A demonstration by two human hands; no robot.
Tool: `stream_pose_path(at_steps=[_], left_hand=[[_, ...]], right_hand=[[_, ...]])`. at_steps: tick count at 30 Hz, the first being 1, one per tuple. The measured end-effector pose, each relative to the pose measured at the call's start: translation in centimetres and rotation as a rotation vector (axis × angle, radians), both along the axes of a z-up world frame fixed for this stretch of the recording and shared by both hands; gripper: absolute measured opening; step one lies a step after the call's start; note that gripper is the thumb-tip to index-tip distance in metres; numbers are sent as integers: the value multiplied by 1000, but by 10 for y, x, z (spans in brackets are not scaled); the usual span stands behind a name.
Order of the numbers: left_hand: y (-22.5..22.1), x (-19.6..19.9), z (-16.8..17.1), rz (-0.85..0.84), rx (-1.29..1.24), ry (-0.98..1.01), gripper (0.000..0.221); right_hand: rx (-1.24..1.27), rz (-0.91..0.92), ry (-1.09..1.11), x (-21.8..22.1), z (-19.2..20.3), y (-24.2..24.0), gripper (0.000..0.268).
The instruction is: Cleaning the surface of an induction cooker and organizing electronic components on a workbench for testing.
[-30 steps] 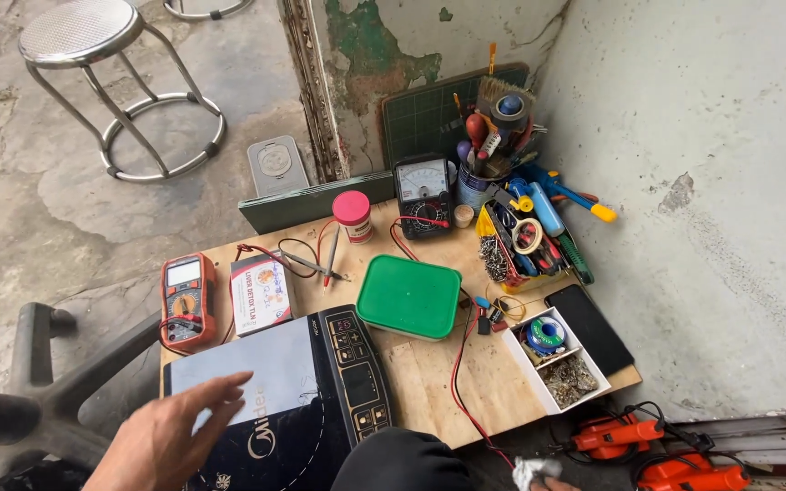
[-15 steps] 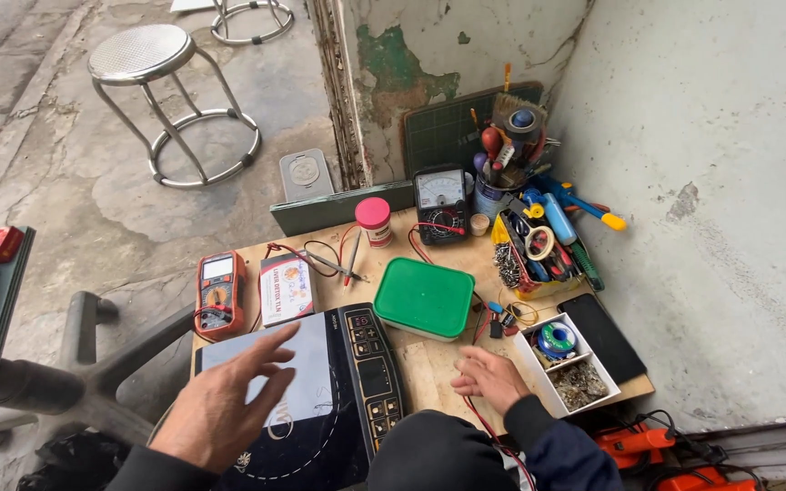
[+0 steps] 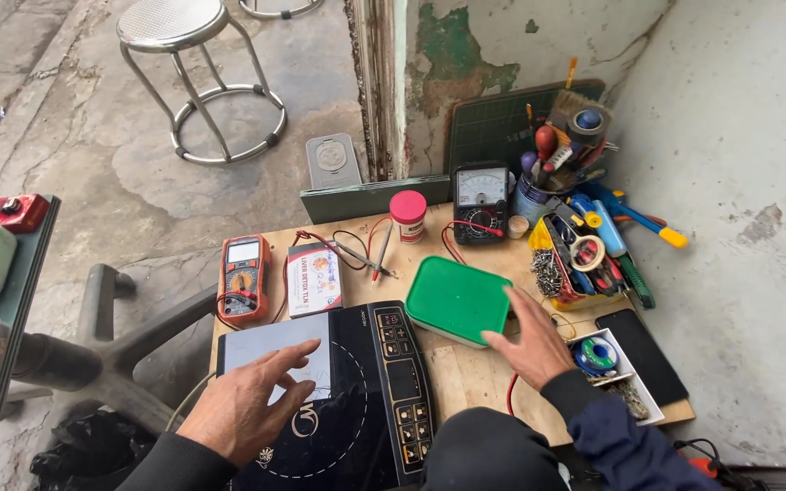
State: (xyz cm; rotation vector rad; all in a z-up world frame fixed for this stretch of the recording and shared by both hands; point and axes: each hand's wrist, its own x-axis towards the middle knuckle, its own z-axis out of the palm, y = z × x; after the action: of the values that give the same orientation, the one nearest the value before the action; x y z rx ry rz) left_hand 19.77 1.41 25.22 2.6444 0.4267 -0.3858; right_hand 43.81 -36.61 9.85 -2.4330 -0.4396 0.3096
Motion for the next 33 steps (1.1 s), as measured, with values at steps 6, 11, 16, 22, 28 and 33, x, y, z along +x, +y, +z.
stream_pose_path(at_steps=[6, 11, 16, 22, 28, 33], left_hand=[[-7, 2, 9, -12, -43, 45, 59], [-8, 0, 9, -27, -54, 51, 61], [-9, 0, 3, -75, -45, -11, 61], [-18, -3, 9, -62, -40, 22, 60], [-8, -7, -3, -53, -20, 60, 62], [-17, -1, 12, -11, -20, 129, 62]], right_hand=[[-546, 503, -306, 58, -35, 36, 144], [-682, 479, -270, 58, -41, 45, 148], [-784, 183, -275, 7, -30, 58, 142], [-700, 50, -183, -15, -45, 55, 138], [-695, 301, -207, 21, -37, 59, 145], [-699, 65, -157, 5, -21, 78, 138]])
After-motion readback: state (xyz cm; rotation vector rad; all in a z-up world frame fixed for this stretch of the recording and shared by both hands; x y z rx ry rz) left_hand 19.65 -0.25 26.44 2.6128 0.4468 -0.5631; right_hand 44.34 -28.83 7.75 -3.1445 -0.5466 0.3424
